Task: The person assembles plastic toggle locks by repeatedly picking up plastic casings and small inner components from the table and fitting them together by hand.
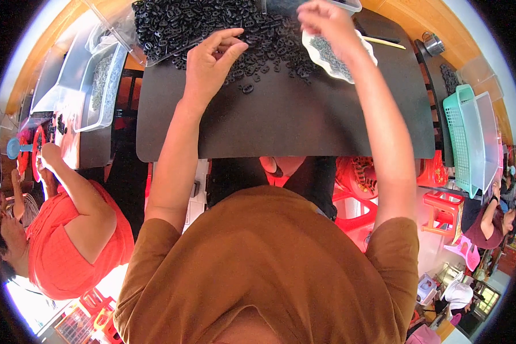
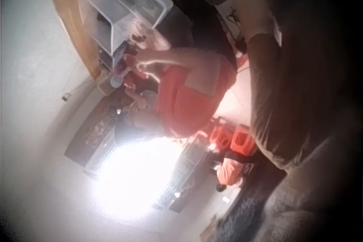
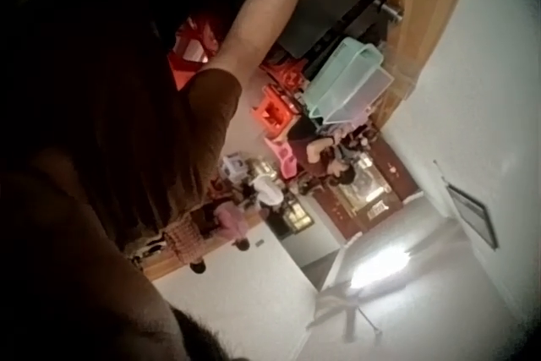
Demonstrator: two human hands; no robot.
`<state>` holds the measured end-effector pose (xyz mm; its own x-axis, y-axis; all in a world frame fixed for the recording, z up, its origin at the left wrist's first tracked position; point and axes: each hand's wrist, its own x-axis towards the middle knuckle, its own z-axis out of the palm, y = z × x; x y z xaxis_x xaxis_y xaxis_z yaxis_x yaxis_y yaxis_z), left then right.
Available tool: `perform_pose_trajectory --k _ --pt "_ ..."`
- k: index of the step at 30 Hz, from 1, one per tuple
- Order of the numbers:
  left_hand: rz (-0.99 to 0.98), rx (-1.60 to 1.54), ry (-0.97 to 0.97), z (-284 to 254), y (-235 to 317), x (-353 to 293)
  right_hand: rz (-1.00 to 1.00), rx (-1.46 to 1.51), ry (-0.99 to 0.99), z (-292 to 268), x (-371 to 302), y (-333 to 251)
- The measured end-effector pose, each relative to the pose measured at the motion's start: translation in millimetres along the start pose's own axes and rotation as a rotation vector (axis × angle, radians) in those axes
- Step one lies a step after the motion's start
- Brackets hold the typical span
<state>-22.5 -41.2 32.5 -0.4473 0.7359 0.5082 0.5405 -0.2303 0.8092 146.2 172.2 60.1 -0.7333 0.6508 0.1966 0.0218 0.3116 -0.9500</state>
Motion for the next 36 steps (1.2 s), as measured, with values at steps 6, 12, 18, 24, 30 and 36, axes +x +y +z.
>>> perform_pose_trajectory --k 6,12,18,24,30,36 --pt "0.054 0.14 -0.077 1.9 -15.3 -1.5 0.017 -0.114 0.291 -30.5 51.3 -13.0" --pt "0.347 0.336 -0.21 21.8 -24.3 -5.9 -0.221 -0.731 0.248 -20.3 -4.0 23.8" --pt "0.421 0.483 -0.316 32.0 -21.3 -8.0 -0.059 -0.952 0.056 -30.2 -49.8 27.2" --pt "0.392 0.495 -0.251 25.9 -28.2 -7.0 -0.147 -1.048 -0.041 -30.4 -44.3 31.1" --pt "0.29 0.588 -0.324 24.3 -27.1 -4.5 -0.097 -1.008 -0.062 -31.4 -44.3 23.1" --pt "0.284 0.579 -0.369 26.0 -18.1 -0.2 -0.189 -1.012 -0.028 -35.8 -46.4 28.1"
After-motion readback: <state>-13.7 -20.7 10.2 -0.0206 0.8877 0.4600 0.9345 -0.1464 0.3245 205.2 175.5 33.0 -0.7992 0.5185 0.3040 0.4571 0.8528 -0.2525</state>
